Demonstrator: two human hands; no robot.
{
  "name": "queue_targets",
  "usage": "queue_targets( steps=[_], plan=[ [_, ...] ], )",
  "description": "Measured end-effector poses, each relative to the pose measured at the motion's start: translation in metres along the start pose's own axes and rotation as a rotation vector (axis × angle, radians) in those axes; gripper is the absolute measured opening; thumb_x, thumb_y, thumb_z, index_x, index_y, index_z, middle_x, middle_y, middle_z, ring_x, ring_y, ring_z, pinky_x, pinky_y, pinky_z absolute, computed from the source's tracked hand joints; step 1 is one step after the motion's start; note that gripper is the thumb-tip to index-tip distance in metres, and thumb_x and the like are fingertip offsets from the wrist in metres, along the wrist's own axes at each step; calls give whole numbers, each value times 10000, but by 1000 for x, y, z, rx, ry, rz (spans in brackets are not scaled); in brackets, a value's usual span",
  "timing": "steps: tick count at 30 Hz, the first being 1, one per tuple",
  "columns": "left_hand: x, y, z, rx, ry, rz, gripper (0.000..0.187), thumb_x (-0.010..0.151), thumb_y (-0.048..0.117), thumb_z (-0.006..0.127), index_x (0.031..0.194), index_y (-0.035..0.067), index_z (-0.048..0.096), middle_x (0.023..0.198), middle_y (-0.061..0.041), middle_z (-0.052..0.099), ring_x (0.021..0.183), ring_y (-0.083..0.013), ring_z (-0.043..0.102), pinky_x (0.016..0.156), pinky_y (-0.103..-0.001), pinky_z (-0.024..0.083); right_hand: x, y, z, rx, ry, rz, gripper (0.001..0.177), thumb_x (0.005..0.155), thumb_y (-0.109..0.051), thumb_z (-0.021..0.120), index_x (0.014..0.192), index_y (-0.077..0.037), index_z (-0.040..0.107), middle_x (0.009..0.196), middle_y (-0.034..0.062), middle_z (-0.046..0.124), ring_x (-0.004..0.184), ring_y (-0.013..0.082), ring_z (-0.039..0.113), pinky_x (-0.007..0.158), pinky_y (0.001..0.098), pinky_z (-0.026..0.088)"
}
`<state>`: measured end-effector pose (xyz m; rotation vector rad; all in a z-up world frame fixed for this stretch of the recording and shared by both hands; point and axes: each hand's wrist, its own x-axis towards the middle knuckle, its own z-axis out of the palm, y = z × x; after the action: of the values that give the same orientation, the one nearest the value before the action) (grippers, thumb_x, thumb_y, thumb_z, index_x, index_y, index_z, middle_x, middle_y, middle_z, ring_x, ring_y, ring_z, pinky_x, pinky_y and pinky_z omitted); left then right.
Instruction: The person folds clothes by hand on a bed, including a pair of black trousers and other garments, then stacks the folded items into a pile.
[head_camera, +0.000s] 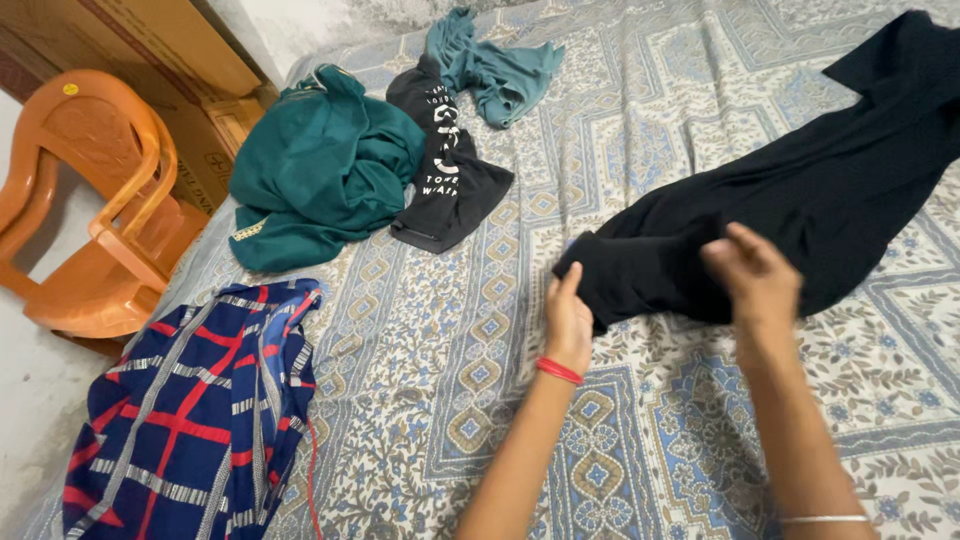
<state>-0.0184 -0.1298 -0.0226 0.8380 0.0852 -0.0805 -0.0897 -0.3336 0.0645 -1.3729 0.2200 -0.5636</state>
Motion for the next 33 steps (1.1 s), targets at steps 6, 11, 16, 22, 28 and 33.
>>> queue_targets(
  steps=[6,11,16,22,28,33],
  plan=[
    [-47,27,43,54,-60,-17,517,981,293,617,1435,54,554,1234,37,682,1062,-16,639,895,-174,482,-10,37,6,-722,119,-196,381,887,-119,794,1216,57,718,1018,149,745,910,186,676,827,294,503],
    [-52,38,47,45,60,-4,541,1066,293,559,1545,48,502,1527,-245,443,1212,-229,322,1025,-366,251,-6,36,-10,-402,250,-108,411,1157,-151,738,957,179,598,786,268,542,804,189,405,706,403,376],
    [-65,35,59,32,-81,109,549,1046,280,494,1551,73,431,1619,-71,439,1477,-159,400,1212,-312,272,-32,10,31,-441,165,-296,334,1107,-203,669,1256,96,655,1021,144,742,929,135,570,833,328,490],
    [-75,33,65,228,-209,87,574,1065,296,460,1605,132,357,1640,-81,401,1494,-202,381,1214,-323,285,-69,7,76,-633,-187,-553,443,996,-85,596,1425,25,593,1469,239,584,1329,386,580,1080,410,454],
    [-85,45,72,261,-231,39,588,1076,368,387,1620,163,301,1666,-59,348,1519,-192,338,1223,-321,271,-75,-6,79,-544,-224,-510,446,1002,-63,564,1446,-16,566,1518,200,549,1412,333,531,1144,389,434],
    [-81,44,68,150,-196,117,618,1073,362,426,1622,102,314,1676,-74,340,1526,-211,335,1224,-336,263,-72,-10,79,-575,-314,-577,454,983,-78,586,1434,-24,581,1526,167,549,1444,324,503,1155,404,417]
  ],
)
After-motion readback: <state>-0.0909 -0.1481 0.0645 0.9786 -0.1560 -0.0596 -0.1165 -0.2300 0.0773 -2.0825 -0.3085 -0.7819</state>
